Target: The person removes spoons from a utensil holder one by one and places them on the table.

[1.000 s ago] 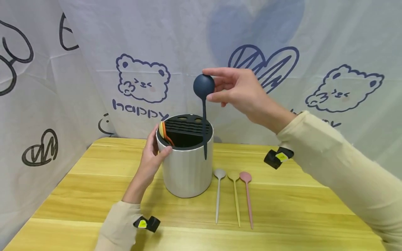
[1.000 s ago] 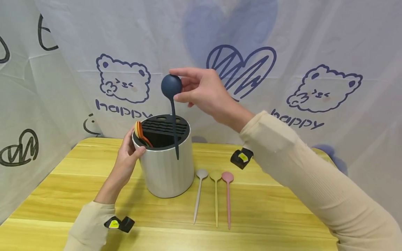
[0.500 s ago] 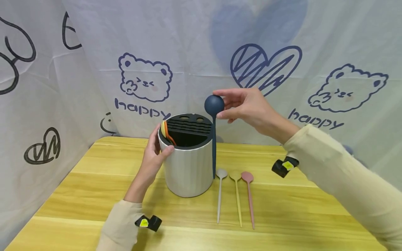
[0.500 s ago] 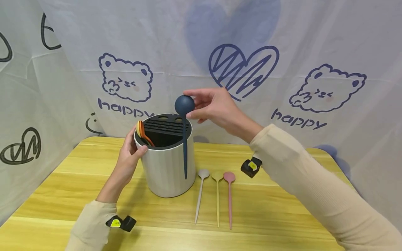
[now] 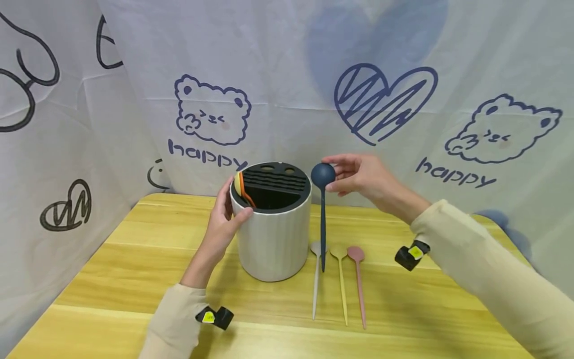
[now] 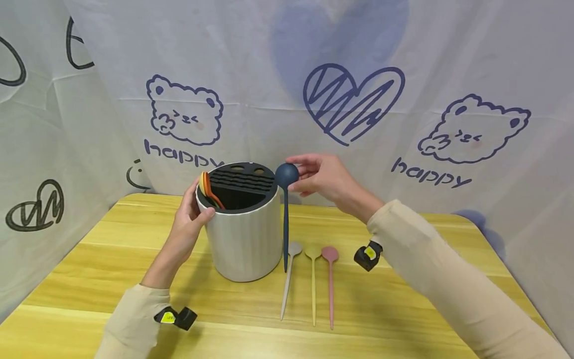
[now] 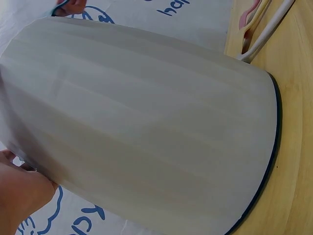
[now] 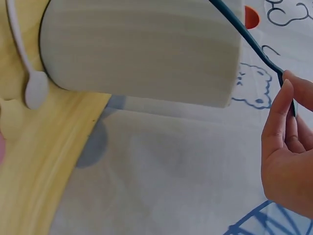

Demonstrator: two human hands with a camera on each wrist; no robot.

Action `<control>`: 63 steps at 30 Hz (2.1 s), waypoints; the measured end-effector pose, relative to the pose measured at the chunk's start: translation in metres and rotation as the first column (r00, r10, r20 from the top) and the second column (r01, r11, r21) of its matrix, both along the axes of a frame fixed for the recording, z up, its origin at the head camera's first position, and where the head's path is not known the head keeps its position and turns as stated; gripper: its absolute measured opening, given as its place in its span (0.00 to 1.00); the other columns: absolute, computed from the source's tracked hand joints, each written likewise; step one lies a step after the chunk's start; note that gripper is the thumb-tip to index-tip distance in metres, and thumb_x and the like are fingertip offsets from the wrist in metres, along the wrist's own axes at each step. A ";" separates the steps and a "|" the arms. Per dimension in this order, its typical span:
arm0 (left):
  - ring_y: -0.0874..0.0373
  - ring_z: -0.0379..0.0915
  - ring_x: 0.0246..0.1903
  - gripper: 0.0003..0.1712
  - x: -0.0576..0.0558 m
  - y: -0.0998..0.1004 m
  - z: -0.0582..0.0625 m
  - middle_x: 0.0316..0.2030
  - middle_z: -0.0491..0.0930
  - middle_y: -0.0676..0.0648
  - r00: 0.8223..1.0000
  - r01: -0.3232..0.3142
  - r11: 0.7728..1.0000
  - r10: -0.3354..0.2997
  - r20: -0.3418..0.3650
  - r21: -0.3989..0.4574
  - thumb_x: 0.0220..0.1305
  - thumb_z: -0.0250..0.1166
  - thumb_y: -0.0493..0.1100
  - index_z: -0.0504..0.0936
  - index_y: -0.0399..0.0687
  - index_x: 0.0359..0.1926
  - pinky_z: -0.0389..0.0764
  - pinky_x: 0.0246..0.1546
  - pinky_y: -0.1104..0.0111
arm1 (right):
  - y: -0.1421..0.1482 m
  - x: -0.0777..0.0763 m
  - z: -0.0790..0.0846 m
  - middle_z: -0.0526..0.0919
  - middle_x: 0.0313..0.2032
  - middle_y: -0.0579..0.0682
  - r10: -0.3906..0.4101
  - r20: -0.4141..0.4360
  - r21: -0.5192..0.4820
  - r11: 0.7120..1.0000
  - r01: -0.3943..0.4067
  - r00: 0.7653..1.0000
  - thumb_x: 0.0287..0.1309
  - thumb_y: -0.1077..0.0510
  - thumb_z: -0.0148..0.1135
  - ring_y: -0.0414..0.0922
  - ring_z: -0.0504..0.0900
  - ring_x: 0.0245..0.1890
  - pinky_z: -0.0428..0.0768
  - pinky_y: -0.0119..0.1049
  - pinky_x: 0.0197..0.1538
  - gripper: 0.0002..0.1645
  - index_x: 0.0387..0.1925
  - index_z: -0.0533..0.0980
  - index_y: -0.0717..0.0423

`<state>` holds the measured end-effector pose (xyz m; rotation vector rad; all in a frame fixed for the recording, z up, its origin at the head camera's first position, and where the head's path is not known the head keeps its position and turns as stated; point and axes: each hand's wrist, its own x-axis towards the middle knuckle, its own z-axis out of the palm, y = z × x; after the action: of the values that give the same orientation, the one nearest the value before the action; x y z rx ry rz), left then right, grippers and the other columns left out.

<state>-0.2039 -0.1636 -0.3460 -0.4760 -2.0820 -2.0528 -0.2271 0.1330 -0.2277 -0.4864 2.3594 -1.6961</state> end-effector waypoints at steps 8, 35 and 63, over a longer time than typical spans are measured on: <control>0.58 0.43 0.72 0.50 0.001 -0.001 -0.001 0.74 0.48 0.47 1.000 0.001 1.000 -0.001 -0.008 -0.002 0.60 0.63 0.47 0.45 0.45 0.76 0.50 0.70 0.62 | 0.010 -0.001 -0.024 0.80 0.43 0.57 0.023 0.066 0.007 1.000 -0.023 0.998 0.50 0.70 0.68 0.46 0.81 0.38 0.82 0.37 0.40 0.34 0.61 0.70 0.66; 0.59 0.45 0.71 0.50 0.001 0.000 -0.001 0.73 0.50 0.48 1.000 0.002 1.000 -0.002 -0.017 0.002 0.59 0.64 0.49 0.47 0.47 0.76 0.50 0.70 0.63 | 0.067 0.009 -0.117 0.82 0.44 0.54 -0.010 0.283 -0.036 0.999 0.021 0.959 0.55 0.67 0.66 0.44 0.82 0.43 0.80 0.41 0.49 0.39 0.66 0.62 0.71; 0.59 0.42 0.72 0.50 0.003 0.000 0.001 0.74 0.47 0.48 1.000 -0.013 1.000 0.013 0.004 -0.018 0.60 0.62 0.48 0.45 0.46 0.76 0.49 0.70 0.63 | 0.122 0.013 -0.161 0.80 0.41 0.55 -0.056 0.357 0.083 0.996 0.028 0.932 0.54 0.68 0.65 0.45 0.81 0.39 0.82 0.39 0.42 0.39 0.64 0.60 0.77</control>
<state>-0.2013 -0.1637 -0.3455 -0.4594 -2.1020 -2.0314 -0.2142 0.2550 -0.3886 -0.0986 2.1686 -1.5487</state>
